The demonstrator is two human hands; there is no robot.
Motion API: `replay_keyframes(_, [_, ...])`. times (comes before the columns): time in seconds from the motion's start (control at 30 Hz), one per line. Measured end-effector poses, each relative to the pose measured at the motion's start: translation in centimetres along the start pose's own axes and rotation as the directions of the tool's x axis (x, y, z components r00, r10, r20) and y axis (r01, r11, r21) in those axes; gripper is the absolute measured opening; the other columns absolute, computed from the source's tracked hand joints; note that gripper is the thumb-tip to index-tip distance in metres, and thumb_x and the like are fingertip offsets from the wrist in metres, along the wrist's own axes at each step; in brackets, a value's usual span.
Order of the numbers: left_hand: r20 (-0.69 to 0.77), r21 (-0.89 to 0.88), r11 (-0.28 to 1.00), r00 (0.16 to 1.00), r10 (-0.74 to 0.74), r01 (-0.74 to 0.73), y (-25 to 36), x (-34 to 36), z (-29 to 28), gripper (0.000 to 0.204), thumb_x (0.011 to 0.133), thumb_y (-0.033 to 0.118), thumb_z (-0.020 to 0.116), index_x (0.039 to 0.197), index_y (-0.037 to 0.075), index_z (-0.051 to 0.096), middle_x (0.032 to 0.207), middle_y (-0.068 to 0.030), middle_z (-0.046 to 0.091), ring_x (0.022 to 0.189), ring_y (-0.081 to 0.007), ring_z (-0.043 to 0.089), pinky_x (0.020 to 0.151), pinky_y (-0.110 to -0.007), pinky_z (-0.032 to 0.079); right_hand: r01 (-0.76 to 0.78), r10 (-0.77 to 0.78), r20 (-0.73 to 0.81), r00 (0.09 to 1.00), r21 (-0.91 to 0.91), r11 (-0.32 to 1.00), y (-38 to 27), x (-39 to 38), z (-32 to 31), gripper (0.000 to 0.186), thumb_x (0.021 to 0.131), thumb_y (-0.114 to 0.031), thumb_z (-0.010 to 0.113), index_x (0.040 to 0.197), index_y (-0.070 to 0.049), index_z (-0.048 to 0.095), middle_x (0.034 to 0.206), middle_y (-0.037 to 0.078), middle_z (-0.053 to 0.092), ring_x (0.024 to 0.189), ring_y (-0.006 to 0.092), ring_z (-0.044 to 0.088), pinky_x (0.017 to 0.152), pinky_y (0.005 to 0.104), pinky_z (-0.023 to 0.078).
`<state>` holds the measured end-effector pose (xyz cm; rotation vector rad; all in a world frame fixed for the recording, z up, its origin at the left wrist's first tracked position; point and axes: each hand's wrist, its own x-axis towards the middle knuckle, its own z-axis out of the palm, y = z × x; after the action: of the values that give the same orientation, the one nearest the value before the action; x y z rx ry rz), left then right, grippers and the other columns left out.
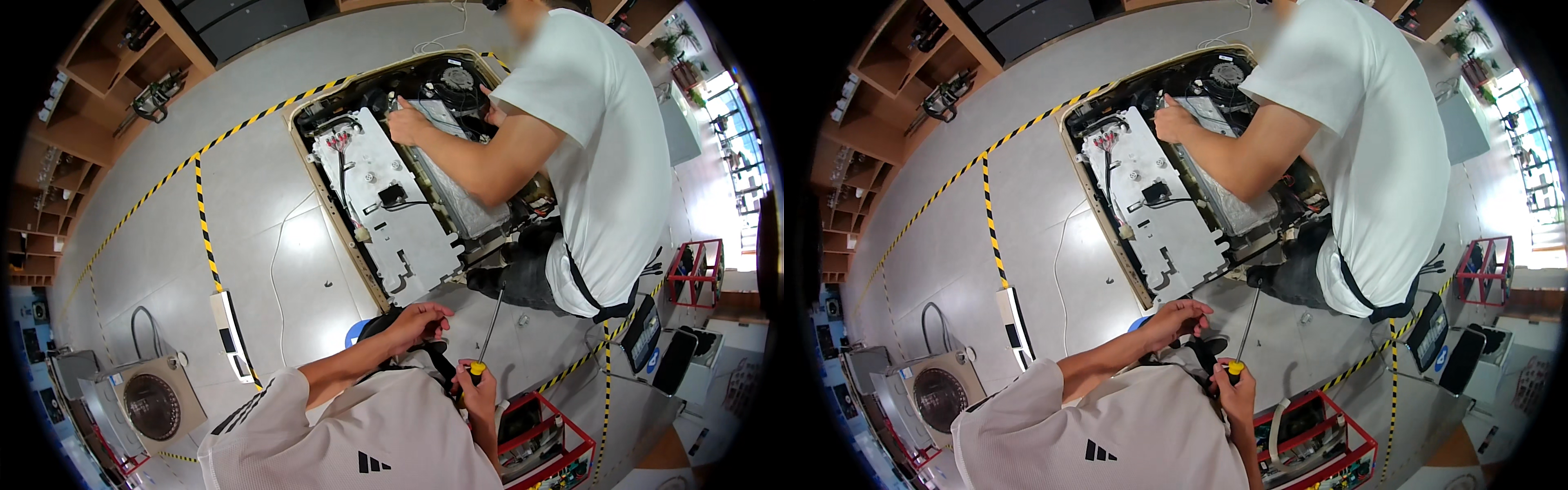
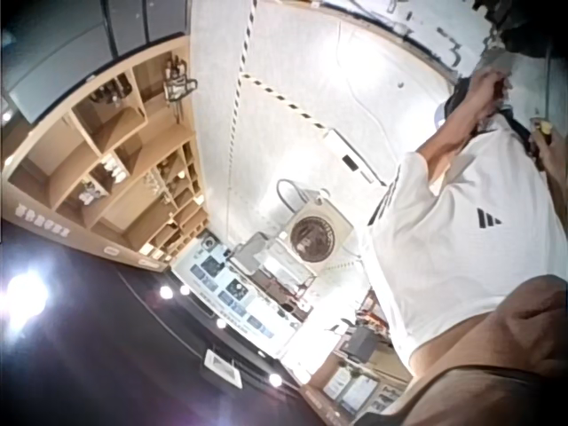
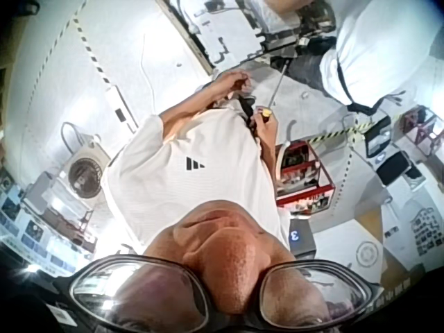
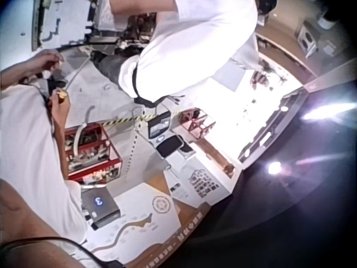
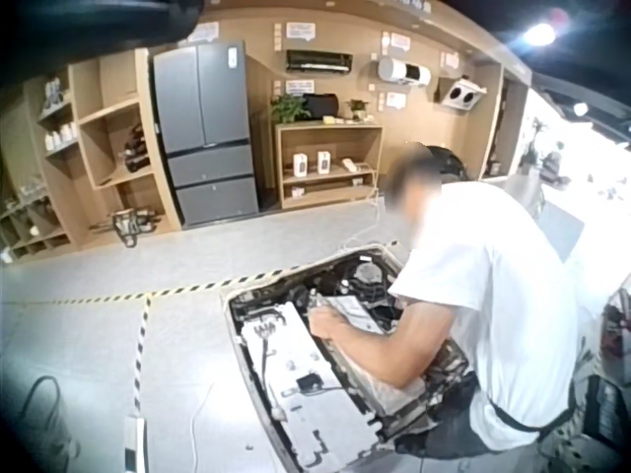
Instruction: The person unscrews and removes components from an appliance using a screwdriver, handles the detached screws by hand, and places them into a small storage case.
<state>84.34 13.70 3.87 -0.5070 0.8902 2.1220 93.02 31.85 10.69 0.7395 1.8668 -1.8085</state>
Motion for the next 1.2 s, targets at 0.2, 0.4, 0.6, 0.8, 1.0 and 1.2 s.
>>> replay_keyframes(0.2, [-0.006,0.013,1.0,1.0,0.004,-0.004,0.1,-0.1,-0.3,0.022,0.094,0.013,0.04,0.104,0.002,0.056,0.083,-0.0039,0.059,0.067,-0.0094,0.054,0.067,-0.024,0.048,-0.019,0.019,0.009,1.0,0.038,0.999,-0.3,-0.2,0.7,0.022,0.085,-0.014,0.062,0.1,0.001,0.056,0.069,0.005,0.058,0.055,0.0092,0.053,0.051,0.0225,0.043])
replay_keyframes(0.4, [-0.015,-0.018,0.999,0.999,0.04,-0.04,-0.6,-1.6,-0.8,0.02,0.092,0.013,0.044,0.104,0.002,0.056,0.083,-0.0042,0.059,0.071,-0.0105,0.054,0.07,-0.024,0.047,-0.003,0.0,0.065,0.998,0.042,0.999,0.1,-0.8,0.9,0.023,0.085,-0.015,0.062,0.1,0.001,0.055,0.069,0.005,0.057,0.054,0.0092,0.053,0.051,0.0228,0.044])
replay_keyframes(0.6, [-0.14,0.009,0.994,0.984,0.112,-0.112,-0.9,-6.2,0.1,0.02,0.092,0.014,0.045,0.104,0.001,0.056,0.081,-0.0034,0.057,0.073,-0.0107,0.055,0.069,-0.025,0.047,-0.017,0.015,0.241,0.97,0.005,1.0,0.2,0.3,1.5,0.023,0.086,-0.016,0.06,0.1,0.002,0.055,0.069,0.005,0.057,0.054,0.0094,0.052,0.05,0.0225,0.045])
replay_keyframes(0.8, [-0.261,0.086,0.983,0.949,0.177,-0.16,1.2,-11.4,-3.0,0.023,0.094,0.016,0.043,0.105,0.002,0.057,0.076,-0.0016,0.055,0.069,-0.01,0.054,0.067,-0.024,0.046,0.011,0.01,0.324,0.946,-0.064,0.998,0.1,1.5,5.5,0.023,0.085,-0.017,0.062,0.099,0.0,0.056,0.069,0.006,0.057,0.053,0.0093,0.054,0.049,0.0217,0.044])
replay_keyframes(1.0, [-0.273,0.065,0.981,0.943,0.191,-0.18,4.7,-15.7,-9.3,0.023,0.093,0.019,0.047,0.103,0.001,0.056,0.065,0.0004,0.048,0.06,-0.008,0.046,0.058,-0.024,0.041,-0.034,0.069,0.356,0.932,-0.106,0.994,-1.3,2.9,13.6,0.022,0.085,-0.017,0.061,0.099,-0.001,0.056,0.069,0.006,0.057,0.052,0.0101,0.054,0.049,0.0229,0.045])
replay_keyframes(1.2, [-0.271,0.054,0.976,0.938,0.216,-0.21,10.3,-19.1,-24.9,0.022,0.092,0.016,0.047,0.101,0.0,0.059,0.059,0.0021,0.045,0.051,-0.0068,0.04,0.051,-0.022,0.036,-0.043,0.058,0.229,0.972,-0.07,0.997,-1.1,4.5,27.1,0.023,0.086,-0.02,0.06,0.098,0.0,0.056,0.067,0.005,0.056,0.052,0.0109,0.053,0.048,0.0234,0.044])
